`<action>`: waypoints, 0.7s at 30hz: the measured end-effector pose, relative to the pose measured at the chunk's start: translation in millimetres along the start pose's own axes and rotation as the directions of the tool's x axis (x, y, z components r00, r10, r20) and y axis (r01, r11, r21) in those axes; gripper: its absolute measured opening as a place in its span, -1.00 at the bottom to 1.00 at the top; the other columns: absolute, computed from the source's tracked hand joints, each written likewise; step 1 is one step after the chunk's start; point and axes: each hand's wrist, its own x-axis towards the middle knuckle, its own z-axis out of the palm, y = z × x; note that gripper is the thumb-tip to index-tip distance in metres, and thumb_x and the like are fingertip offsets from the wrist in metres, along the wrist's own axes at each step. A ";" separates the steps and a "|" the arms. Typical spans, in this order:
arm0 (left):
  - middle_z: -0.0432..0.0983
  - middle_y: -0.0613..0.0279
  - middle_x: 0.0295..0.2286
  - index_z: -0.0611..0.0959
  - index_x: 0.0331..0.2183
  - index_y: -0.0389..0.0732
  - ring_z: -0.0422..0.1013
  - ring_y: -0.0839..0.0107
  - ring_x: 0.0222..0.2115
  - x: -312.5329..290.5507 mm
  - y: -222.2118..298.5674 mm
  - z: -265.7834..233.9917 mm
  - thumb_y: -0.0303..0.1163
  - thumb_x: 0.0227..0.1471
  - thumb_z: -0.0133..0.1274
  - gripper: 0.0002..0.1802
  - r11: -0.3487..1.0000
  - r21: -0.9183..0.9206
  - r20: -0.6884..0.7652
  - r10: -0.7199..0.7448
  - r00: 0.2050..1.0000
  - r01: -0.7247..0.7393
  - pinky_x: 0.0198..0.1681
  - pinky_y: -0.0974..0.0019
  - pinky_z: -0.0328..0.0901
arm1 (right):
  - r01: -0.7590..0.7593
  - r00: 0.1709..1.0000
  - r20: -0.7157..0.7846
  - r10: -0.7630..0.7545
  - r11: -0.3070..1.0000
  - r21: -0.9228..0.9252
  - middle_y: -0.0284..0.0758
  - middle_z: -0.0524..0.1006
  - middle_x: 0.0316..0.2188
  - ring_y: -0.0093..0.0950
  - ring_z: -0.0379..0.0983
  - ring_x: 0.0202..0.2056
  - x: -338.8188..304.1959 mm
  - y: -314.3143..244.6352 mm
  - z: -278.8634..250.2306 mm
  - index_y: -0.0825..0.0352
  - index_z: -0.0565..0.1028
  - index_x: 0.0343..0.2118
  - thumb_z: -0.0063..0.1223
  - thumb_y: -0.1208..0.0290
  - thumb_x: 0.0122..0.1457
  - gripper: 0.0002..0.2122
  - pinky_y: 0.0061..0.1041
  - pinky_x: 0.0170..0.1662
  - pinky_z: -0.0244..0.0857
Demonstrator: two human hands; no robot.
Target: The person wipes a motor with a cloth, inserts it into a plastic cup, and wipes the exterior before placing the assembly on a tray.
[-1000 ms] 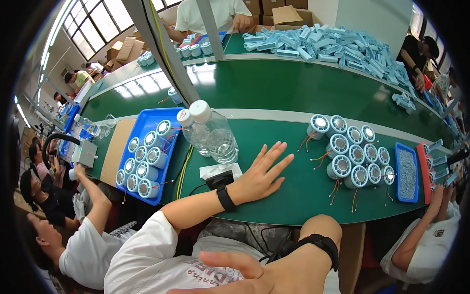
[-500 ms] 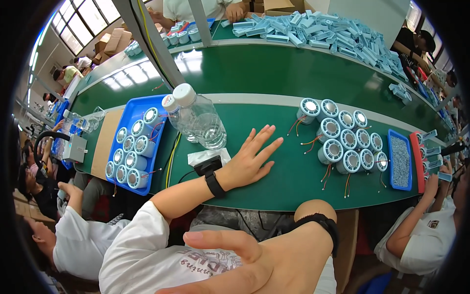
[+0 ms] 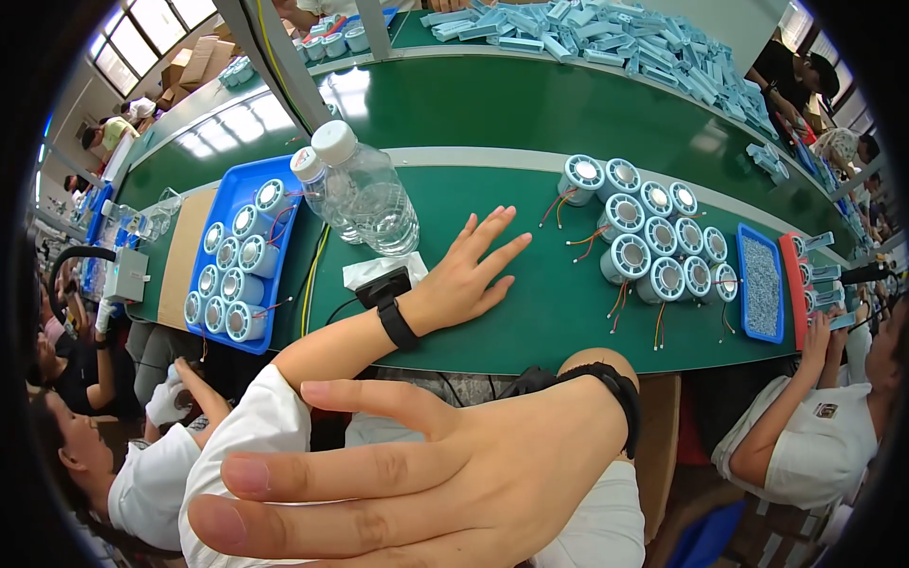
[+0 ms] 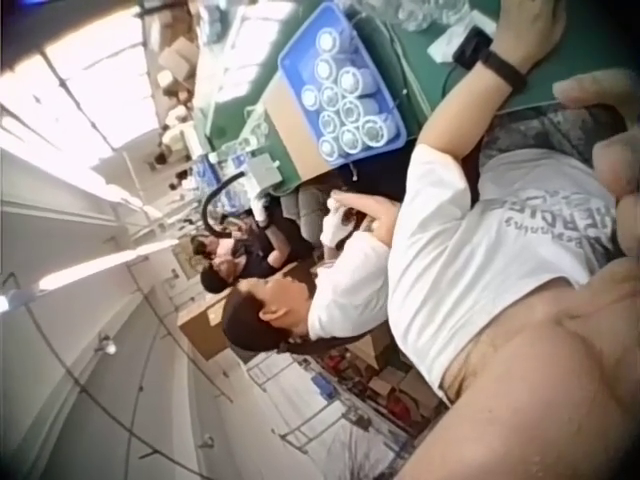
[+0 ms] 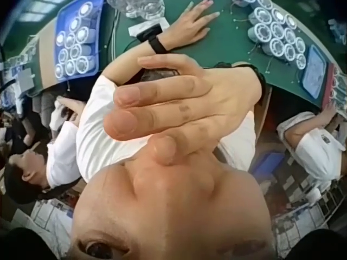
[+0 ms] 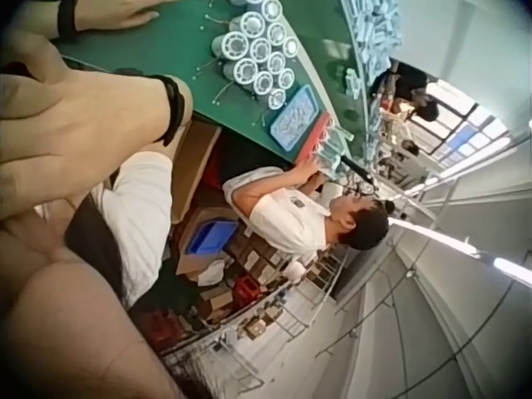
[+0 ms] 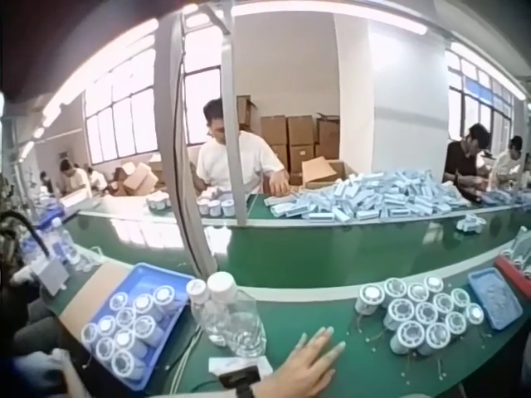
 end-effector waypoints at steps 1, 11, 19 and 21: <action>0.02 -0.13 0.18 0.33 0.12 -0.16 0.00 -0.05 0.21 -0.6 -0.9 0.0 -0.48 -0.10 0.11 -0.31 1.000 0.003 0.002 0.001 1.000 -0.001 0.20 -0.19 -0.03 | -0.028 1.000 0.005 0.028 1.000 0.011 -0.14 0.42 0.05 -0.22 0.32 0.11 0.4 -1.4 -1.6 0.43 0.44 -0.06 -0.24 0.35 0.25 -0.68 -0.17 0.07 0.18; 0.02 -0.12 0.18 0.39 0.08 -0.15 0.02 -0.06 0.21 -2.7 -0.9 2.2 -0.49 -0.09 0.13 -0.37 1.000 -0.002 0.016 0.004 1.000 -0.004 0.19 -0.19 0.00 | 0.000 0.998 -0.062 0.006 0.996 0.092 -0.11 0.41 0.06 -0.15 0.27 0.15 1.9 -10.8 -6.5 0.27 0.33 0.10 0.18 0.49 0.06 -0.50 0.06 0.18 0.01; 0.03 -0.16 0.17 0.42 0.04 -0.19 -0.02 -0.07 0.22 -18.9 -14.8 1.6 -0.40 -0.05 0.11 -0.44 0.998 0.057 0.051 -0.044 0.998 0.041 0.20 -0.20 -0.05 | -0.048 0.992 0.121 0.041 0.997 0.054 -0.10 0.48 -0.04 -0.25 0.38 0.06 -0.9 22.8 -10.7 0.39 0.46 -0.07 -0.02 0.32 0.21 -0.70 0.03 0.14 0.05; 0.06 -0.16 0.16 0.43 0.03 -0.18 0.00 -0.07 0.21 -0.8 3.0 -1.1 -0.37 -0.04 0.10 -0.46 0.996 0.061 0.200 -0.082 0.976 0.072 0.20 -0.20 -0.04 | -0.159 0.932 0.302 0.200 0.975 -0.155 -0.20 0.57 -0.18 -0.34 0.49 -0.09 -0.4 26.5 -36.1 0.26 0.53 -0.15 0.03 0.29 0.19 -0.77 -0.18 0.01 0.23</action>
